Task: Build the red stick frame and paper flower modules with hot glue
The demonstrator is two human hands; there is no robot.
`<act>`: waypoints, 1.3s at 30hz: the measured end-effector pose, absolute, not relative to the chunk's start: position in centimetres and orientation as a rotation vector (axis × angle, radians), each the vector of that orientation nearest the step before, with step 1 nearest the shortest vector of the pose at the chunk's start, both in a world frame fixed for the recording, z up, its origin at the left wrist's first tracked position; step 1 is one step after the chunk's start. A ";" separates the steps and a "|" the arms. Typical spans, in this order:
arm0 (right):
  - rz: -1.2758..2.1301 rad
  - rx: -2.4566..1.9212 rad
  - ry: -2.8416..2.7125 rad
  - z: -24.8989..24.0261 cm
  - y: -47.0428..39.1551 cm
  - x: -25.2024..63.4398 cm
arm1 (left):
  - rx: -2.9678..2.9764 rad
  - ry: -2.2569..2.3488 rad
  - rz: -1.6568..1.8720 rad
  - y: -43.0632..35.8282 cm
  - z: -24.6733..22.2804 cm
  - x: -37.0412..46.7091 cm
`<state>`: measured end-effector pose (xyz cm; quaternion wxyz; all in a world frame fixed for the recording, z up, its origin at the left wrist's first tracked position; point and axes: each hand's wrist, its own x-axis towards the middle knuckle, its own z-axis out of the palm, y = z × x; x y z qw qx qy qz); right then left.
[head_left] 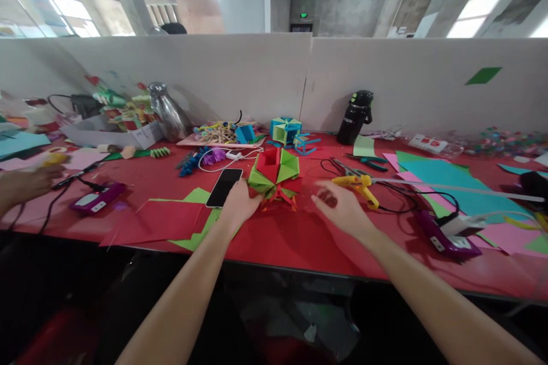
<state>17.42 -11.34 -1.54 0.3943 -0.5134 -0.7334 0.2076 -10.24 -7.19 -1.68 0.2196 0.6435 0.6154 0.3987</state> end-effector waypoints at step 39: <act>0.191 -1.254 -2.291 -0.7 -13.4 16.4 | 2.045 1.551 1.067 -6.2 -1.7 -9.1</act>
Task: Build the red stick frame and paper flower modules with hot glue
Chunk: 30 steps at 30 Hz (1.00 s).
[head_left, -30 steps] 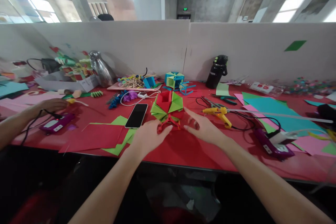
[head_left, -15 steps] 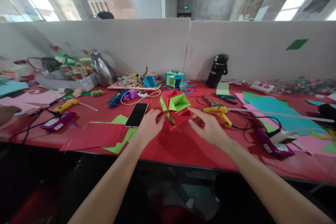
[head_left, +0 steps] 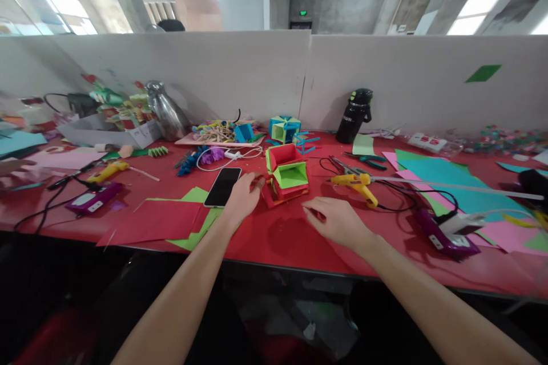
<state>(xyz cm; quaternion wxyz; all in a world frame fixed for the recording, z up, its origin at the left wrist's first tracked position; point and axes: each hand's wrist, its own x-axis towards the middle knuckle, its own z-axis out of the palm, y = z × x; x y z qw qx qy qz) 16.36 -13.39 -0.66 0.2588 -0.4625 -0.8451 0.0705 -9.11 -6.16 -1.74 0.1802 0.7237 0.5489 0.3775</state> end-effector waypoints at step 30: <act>-0.092 -1.432 -2.265 -0.8 -13.1 15.6 | 1.993 1.450 1.086 -6.3 -1.6 -9.0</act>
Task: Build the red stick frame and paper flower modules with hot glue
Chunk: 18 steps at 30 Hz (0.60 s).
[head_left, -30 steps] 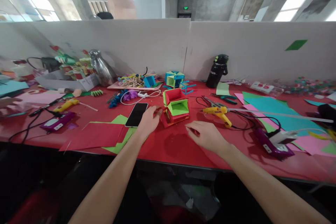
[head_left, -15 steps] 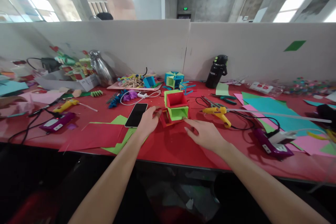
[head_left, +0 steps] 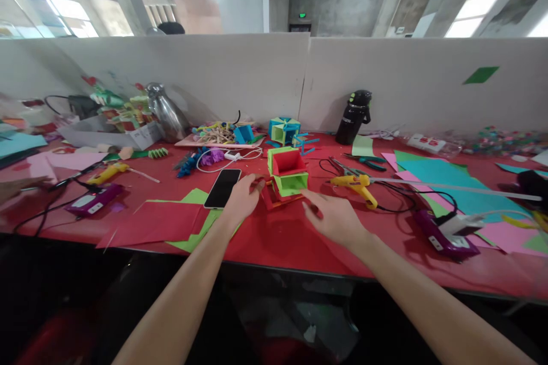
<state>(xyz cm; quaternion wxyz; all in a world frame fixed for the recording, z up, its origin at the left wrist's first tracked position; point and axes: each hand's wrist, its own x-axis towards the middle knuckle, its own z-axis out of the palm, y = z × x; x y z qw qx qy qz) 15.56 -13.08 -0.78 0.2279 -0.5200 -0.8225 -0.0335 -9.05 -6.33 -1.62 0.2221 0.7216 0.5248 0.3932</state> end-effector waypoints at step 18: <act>0.040 -1.401 -2.165 -0.9 -13.2 15.9 | 2.033 1.436 1.047 -6.6 -1.4 -8.9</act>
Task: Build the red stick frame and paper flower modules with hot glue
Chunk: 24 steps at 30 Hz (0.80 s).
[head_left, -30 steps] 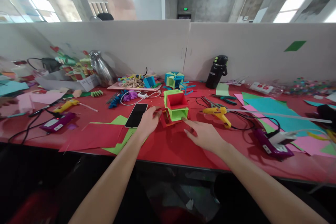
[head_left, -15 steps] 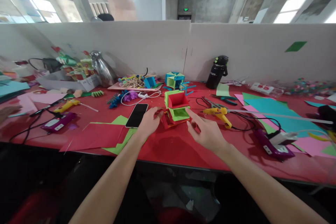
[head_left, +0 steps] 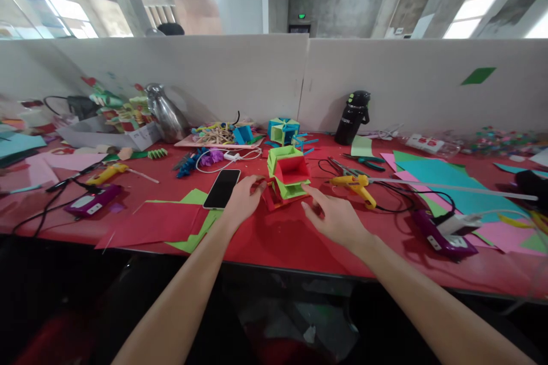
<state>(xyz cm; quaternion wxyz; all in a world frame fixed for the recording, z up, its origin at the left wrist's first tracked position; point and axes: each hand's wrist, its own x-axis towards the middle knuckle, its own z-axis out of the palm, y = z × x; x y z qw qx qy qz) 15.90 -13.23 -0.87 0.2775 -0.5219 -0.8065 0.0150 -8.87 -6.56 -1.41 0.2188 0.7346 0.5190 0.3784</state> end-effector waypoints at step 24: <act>0.568 -1.284 -1.773 -2.0 -9.6 18.8 | 1.928 1.320 1.049 -6.3 -1.5 -9.6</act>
